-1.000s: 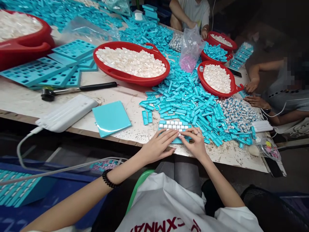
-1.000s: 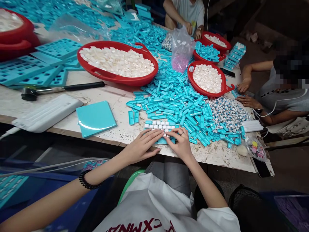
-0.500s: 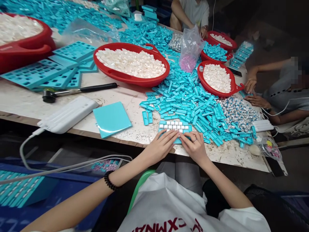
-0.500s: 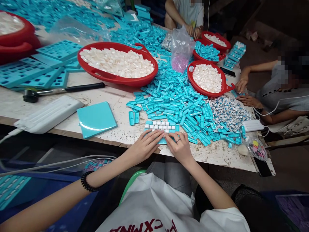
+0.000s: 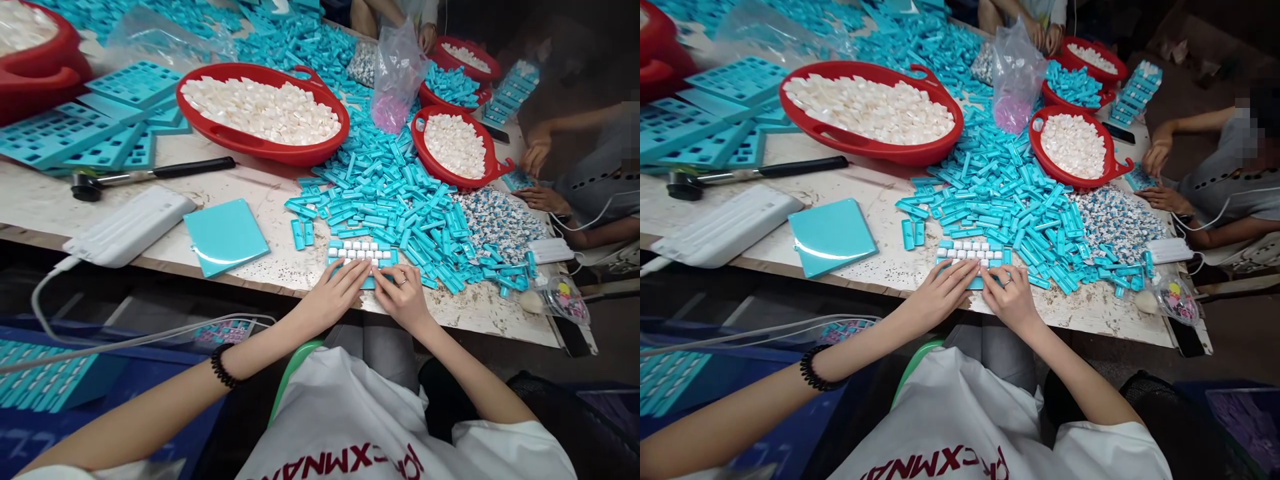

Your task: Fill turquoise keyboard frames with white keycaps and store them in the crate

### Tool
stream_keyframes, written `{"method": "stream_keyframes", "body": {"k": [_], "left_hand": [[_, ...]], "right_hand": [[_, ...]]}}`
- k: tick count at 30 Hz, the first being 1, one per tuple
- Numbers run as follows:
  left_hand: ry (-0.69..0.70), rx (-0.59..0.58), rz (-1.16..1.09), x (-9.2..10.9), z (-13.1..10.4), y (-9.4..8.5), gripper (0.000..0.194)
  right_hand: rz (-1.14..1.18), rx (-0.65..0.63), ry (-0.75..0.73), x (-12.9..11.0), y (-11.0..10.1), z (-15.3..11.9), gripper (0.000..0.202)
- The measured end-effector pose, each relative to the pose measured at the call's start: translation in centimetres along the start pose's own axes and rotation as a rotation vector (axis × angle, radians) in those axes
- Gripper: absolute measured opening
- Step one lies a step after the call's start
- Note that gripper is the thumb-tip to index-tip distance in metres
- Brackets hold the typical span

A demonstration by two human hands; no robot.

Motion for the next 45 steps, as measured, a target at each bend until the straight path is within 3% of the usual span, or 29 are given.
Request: {"method": "stream_keyframes", "body": {"k": [8, 24, 29, 34, 41, 45], "left_hand": [[-0.011, -0.096, 0.038, 0.4, 0.5, -0.5, 0.061], [-0.029, -0.077, -0.013, 0.7, 0.8, -0.8, 0.058], [-0.068, -0.049, -0.071, 0.6, 0.9, -0.9, 0.057], [-0.062, -0.130, -0.012, 1.1, 1.6, -1.5, 0.054], [-0.059, -0.225, 0.107, 2.3, 2.0, -1.7, 0.054], [-0.053, -0.211, 0.108, 2.1, 1.7, -1.6, 0.056]], "right_hand": [[0.002, 0.028, -0.069, 0.1, -0.2, 0.3, 0.030], [0.014, 0.045, -0.130, 0.0, -0.2, 0.4, 0.029], [-0.006, -0.010, -0.163, -0.3, -0.7, 1.3, 0.026], [-0.032, -0.133, -0.179, -0.5, -1.2, 1.8, 0.025], [-0.042, -0.094, -0.228, -0.9, -1.1, 0.8, 0.035], [-0.026, -0.144, -0.158, -0.8, -1.3, 0.9, 0.038]]}}
Point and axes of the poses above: each hand's wrist, its own z-axis towards the middle knuckle, its own y-axis out of the palm, x = y × z, the point moved 1 cm from there along z, towards the middle knuckle, and after that the axes turned 14 degrees about y, right-handed, at the moved point
